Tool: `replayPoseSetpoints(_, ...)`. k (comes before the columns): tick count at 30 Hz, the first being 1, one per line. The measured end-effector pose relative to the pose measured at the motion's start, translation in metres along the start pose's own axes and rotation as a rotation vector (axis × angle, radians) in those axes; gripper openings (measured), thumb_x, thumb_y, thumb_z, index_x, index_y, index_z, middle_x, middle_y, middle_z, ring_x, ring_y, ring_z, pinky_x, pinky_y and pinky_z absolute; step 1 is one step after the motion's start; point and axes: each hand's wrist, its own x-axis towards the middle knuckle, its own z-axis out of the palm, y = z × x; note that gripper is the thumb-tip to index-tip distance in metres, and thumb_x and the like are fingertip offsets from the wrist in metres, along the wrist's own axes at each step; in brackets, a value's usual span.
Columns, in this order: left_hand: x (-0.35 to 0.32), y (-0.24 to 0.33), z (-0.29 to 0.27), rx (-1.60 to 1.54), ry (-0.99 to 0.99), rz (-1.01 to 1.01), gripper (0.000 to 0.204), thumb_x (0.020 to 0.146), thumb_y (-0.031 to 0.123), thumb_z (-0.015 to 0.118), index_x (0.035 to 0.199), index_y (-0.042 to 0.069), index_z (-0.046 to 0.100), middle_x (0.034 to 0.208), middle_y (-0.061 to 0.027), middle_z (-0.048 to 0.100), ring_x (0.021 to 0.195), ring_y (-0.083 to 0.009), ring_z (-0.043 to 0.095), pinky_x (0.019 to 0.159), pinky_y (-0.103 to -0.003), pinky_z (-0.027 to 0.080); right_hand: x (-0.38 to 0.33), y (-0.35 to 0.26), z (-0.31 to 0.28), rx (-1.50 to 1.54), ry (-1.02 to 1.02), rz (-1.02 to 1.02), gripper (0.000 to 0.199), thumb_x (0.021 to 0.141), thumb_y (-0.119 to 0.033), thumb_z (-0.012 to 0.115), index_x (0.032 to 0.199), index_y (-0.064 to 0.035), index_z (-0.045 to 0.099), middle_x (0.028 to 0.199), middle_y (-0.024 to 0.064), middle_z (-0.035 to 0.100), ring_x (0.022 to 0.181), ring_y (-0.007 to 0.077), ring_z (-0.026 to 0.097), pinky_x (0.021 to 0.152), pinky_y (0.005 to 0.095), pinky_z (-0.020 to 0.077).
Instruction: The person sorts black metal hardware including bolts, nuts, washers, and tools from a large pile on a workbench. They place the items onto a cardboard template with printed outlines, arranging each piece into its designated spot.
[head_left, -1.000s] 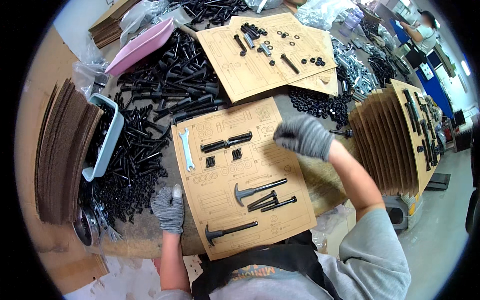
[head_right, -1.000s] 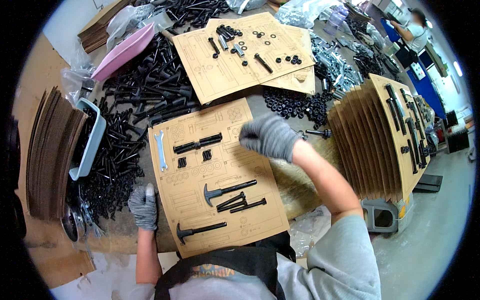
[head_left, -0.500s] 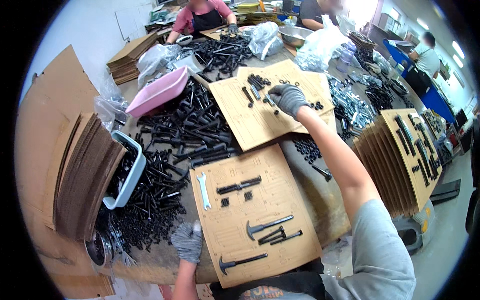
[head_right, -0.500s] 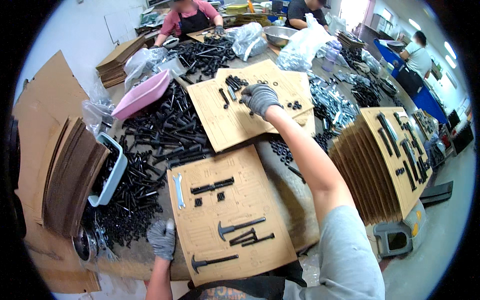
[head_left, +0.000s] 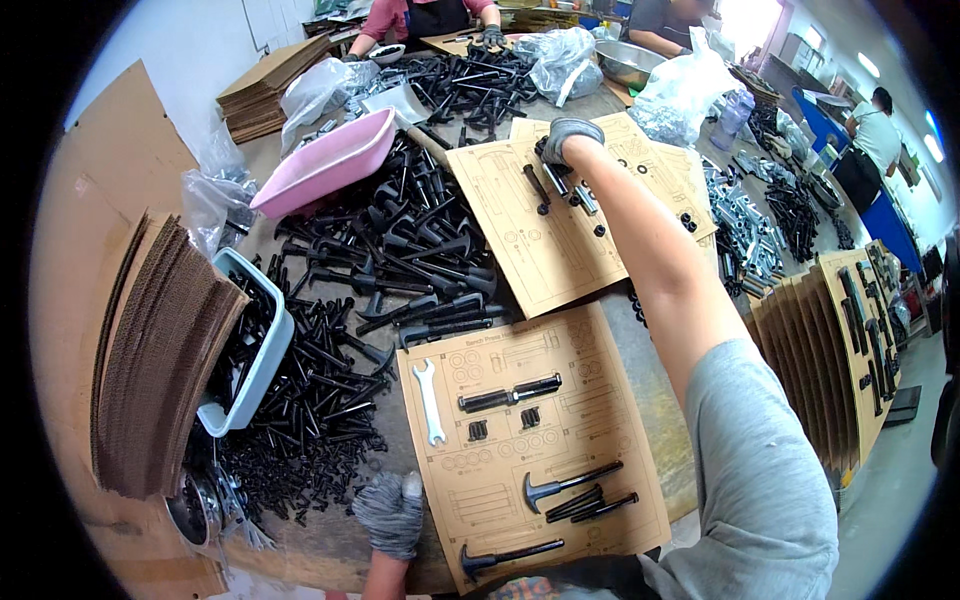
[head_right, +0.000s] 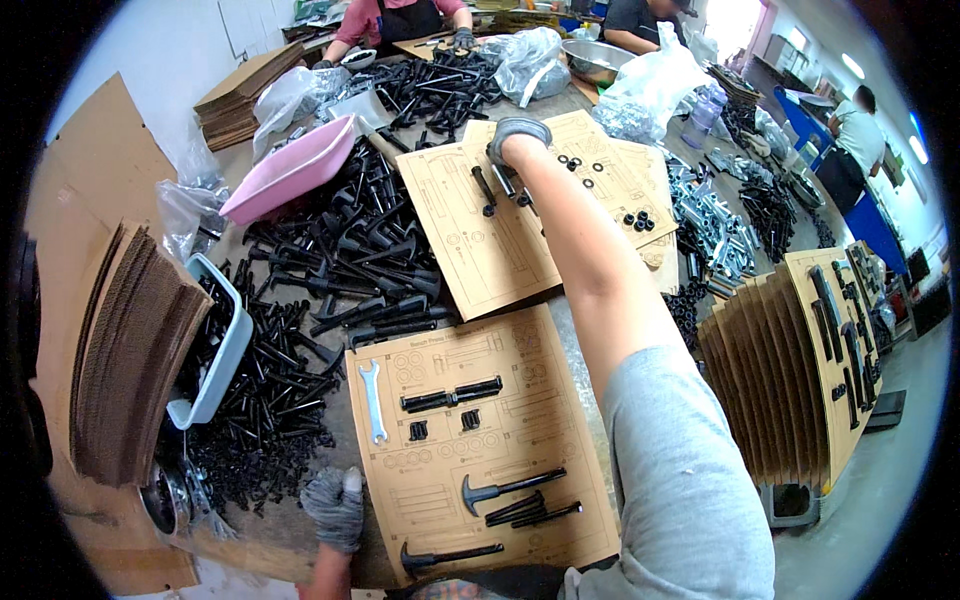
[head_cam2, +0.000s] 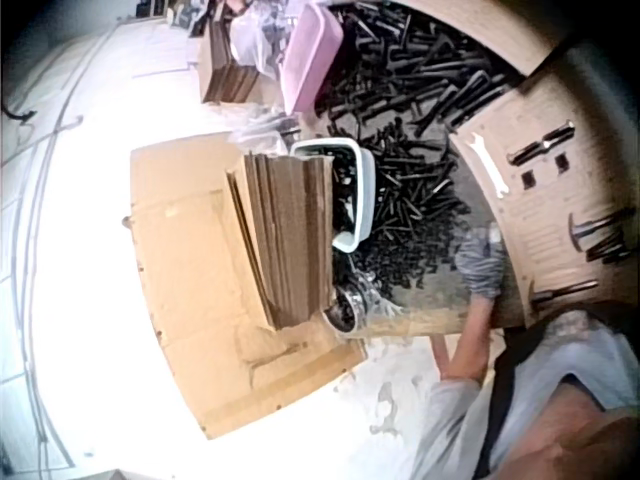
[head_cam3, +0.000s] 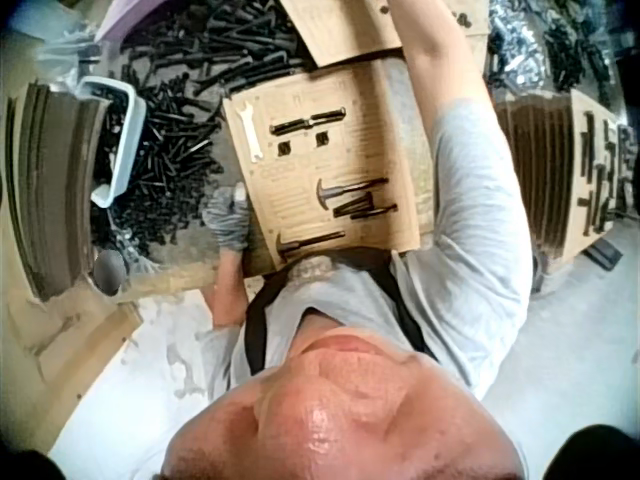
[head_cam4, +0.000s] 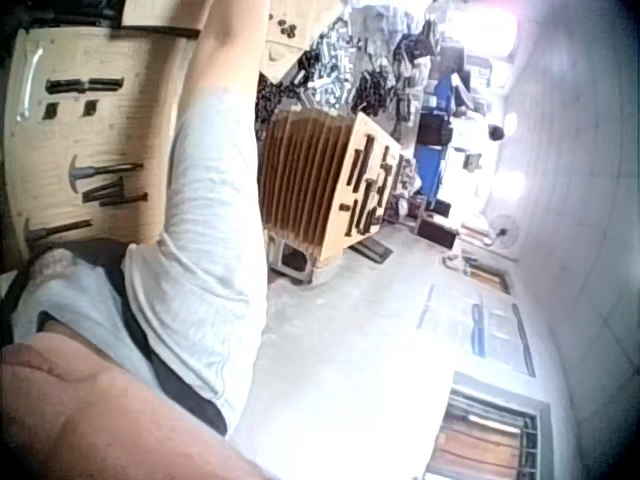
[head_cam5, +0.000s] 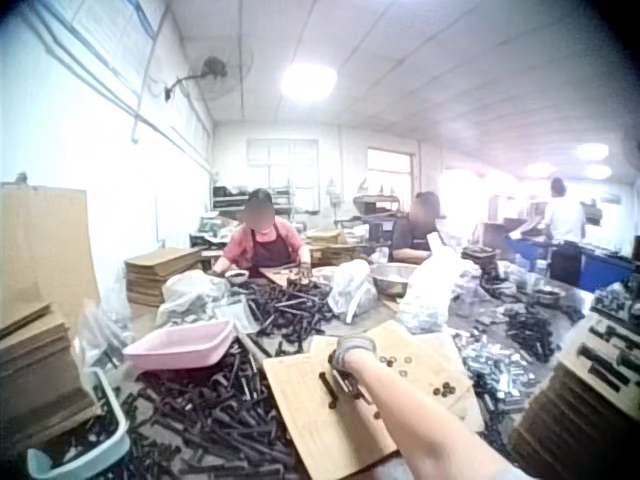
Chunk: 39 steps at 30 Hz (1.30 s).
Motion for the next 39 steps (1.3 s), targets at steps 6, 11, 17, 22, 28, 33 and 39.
replayPoseSetpoints(6, 0.001, -0.001, 0.001, -0.061, -0.001, -0.014, 0.032, 0.085, 0.023, 0.061, 0.059, 0.007, 0.051, 0.057, -0.0126, 0.048, 0.054, -0.0317, 0.048, 0.053, -0.043, 0.037, 0.011, -0.012, 0.003, -0.086, 0.005, 0.044, 0.036, 0.077, -0.024, 0.061, 0.109, -0.0078, 0.068, 0.114, 0.0150, 0.065, 0.104, 0.0314, 0.063, 0.085, 0.0444, 0.0507)
replayPoseSetpoints(11, 0.004, 0.003, 0.001, -0.048, 0.003, -0.018, 0.033, 0.085, 0.028, 0.060, 0.059, 0.008, 0.053, 0.058, -0.0121, 0.050, 0.054, -0.0323, 0.050, 0.053, -0.044, 0.038, 0.018, -0.011, 0.027, -0.131, 0.080, -0.001, 0.035, 0.080, -0.023, 0.057, 0.110, -0.0073, 0.068, 0.117, 0.0159, 0.063, 0.107, 0.0328, 0.062, 0.086, 0.0445, 0.0499)
replayPoseSetpoints(17, 0.003, 0.000, -0.001, -0.018, -0.030, -0.006, 0.026, 0.084, 0.015, 0.063, 0.061, 0.007, 0.053, 0.060, -0.0107, 0.051, 0.056, -0.0290, 0.050, 0.054, -0.040, 0.038, 0.023, 0.009, 0.018, -0.100, 0.017, -0.063, 0.036, 0.077, -0.026, 0.059, 0.101, -0.0013, 0.069, 0.106, 0.0203, 0.066, 0.098, 0.0347, 0.064, 0.081, 0.0447, 0.0514)
replayPoseSetpoints(22, 0.004, 0.003, -0.005, -0.029, -0.015, -0.003, 0.025, 0.084, 0.013, 0.062, 0.062, 0.006, 0.053, 0.060, -0.0119, 0.051, 0.056, -0.0299, 0.050, 0.054, -0.041, 0.038, 0.010, 0.017, 0.012, 0.119, -0.154, 0.011, 0.042, 0.073, -0.033, 0.063, 0.095, 0.0021, 0.069, 0.096, 0.0208, 0.068, 0.087, 0.0337, 0.066, 0.079, 0.0404, 0.0524)
replayPoseSetpoints(28, 0.007, 0.003, -0.002, -0.104, -0.003, 0.005, 0.030, 0.086, 0.013, 0.062, 0.061, 0.005, 0.048, 0.058, -0.0125, 0.046, 0.054, -0.0302, 0.045, 0.053, -0.041, 0.035, 0.006, 0.048, 0.001, -0.003, 0.272, -0.201, 0.036, 0.077, -0.031, 0.067, 0.097, -0.0011, 0.067, 0.076, 0.0157, 0.069, 0.070, 0.0273, 0.067, 0.068, 0.0360, 0.0525)
replayPoseSetpoints(33, 0.004, 0.003, 0.001, -0.122, 0.037, -0.025, 0.036, 0.087, 0.015, 0.062, 0.057, 0.005, 0.045, 0.054, -0.0114, 0.042, 0.049, -0.0266, 0.041, 0.051, -0.040, 0.033, -0.064, 0.059, -0.059, 0.286, 0.218, -0.268, 0.031, 0.081, -0.024, 0.068, 0.101, -0.0008, 0.064, 0.073, 0.0069, 0.067, 0.063, 0.0157, 0.064, 0.062, 0.0316, 0.0507)
replayPoseSetpoints(39, 0.001, -0.002, 0.002, -0.086, 0.116, 0.023, 0.039, 0.088, 0.026, 0.063, 0.059, 0.005, 0.048, 0.056, -0.0139, 0.047, 0.050, -0.0279, 0.045, 0.051, -0.039, 0.036, -0.191, 0.053, -0.056, 0.321, 0.139, -0.371, 0.029, 0.079, -0.021, 0.070, 0.096, 0.0013, 0.063, 0.077, 0.0080, 0.064, 0.073, 0.0143, 0.062, 0.068, 0.0318, 0.0512)
